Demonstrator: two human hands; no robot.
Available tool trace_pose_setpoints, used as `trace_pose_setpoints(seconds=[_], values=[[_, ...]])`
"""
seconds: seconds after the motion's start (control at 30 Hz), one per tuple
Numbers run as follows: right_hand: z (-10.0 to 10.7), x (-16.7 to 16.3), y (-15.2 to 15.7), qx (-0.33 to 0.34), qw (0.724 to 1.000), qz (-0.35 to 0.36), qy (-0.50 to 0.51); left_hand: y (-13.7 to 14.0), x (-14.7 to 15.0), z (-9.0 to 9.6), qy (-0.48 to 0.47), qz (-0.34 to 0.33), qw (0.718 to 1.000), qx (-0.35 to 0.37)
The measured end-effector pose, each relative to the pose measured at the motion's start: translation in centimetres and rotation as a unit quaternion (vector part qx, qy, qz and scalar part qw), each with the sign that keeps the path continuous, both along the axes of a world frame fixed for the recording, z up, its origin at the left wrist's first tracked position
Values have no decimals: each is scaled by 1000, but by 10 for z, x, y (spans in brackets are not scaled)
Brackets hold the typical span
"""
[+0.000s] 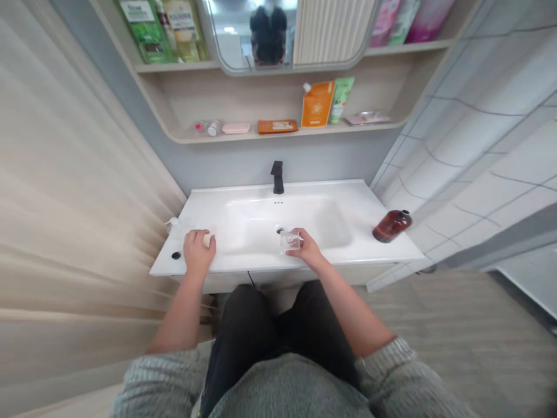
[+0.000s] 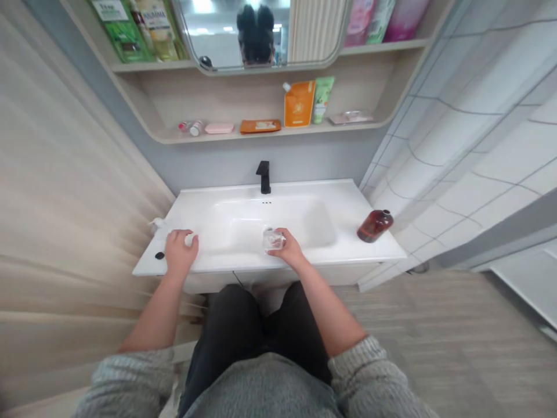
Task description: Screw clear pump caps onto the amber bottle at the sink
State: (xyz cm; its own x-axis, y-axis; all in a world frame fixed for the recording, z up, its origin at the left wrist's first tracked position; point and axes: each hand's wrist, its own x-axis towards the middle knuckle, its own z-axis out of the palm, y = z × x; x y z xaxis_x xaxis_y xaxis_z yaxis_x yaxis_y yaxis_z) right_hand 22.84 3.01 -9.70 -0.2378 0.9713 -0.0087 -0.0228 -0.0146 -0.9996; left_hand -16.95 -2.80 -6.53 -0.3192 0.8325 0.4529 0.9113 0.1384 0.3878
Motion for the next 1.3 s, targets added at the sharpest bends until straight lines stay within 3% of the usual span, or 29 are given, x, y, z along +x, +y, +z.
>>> trace_pose_setpoints(seconds=[0.1, 0.17, 0.33, 0.4, 0.47, 0.63, 0.8, 0.87, 0.93, 0.97, 1.03, 1.07, 1.1, 1.17, 1.3], values=[[7, 0, -3, 2, 999, 4, 36, -2, 46, 1, -96, -99, 989, 51], [14, 0, -7, 2, 998, 11, 54, 0, 83, -2, -185, -198, 962, 39], [30, 3, -17, 35, 998, 15, 46, 14, 159, -8, -417, -366, 829, -73], [32, 5, -20, 55, 997, 22, 42, 19, 176, -6, -469, -384, 790, -97], [32, 6, -22, 73, 996, 34, 43, 22, 187, -1, -497, -383, 771, -105], [31, 6, -31, 82, 993, 66, 56, 20, 197, 10, -532, -378, 752, -88], [31, 31, -29, 89, 989, 102, 53, 17, 182, 2, -553, -358, 750, -57], [31, 64, -20, 114, 993, 22, 28, 18, 170, -5, -553, -339, 759, -55], [31, 111, -9, 149, 978, -145, -3, 21, 158, -12, -549, -324, 768, -49], [31, 138, -4, 169, 954, -246, -24, 23, 153, -16, -550, -319, 771, -44], [31, 193, 3, 190, 881, -427, -76, 26, 144, -24, -557, -304, 772, -28], [31, 218, 7, 189, 849, -481, -113, 28, 141, -29, -563, -294, 772, -20], [30, 240, 9, 184, 829, -505, -153, 30, 138, -33, -568, -285, 772, -13], [28, 273, 16, 178, 815, -514, -200, 34, 134, -41, -579, -269, 770, -1], [20, 294, 34, 121, 863, -446, -204, 43, 128, -50, -602, -253, 758, 15]])
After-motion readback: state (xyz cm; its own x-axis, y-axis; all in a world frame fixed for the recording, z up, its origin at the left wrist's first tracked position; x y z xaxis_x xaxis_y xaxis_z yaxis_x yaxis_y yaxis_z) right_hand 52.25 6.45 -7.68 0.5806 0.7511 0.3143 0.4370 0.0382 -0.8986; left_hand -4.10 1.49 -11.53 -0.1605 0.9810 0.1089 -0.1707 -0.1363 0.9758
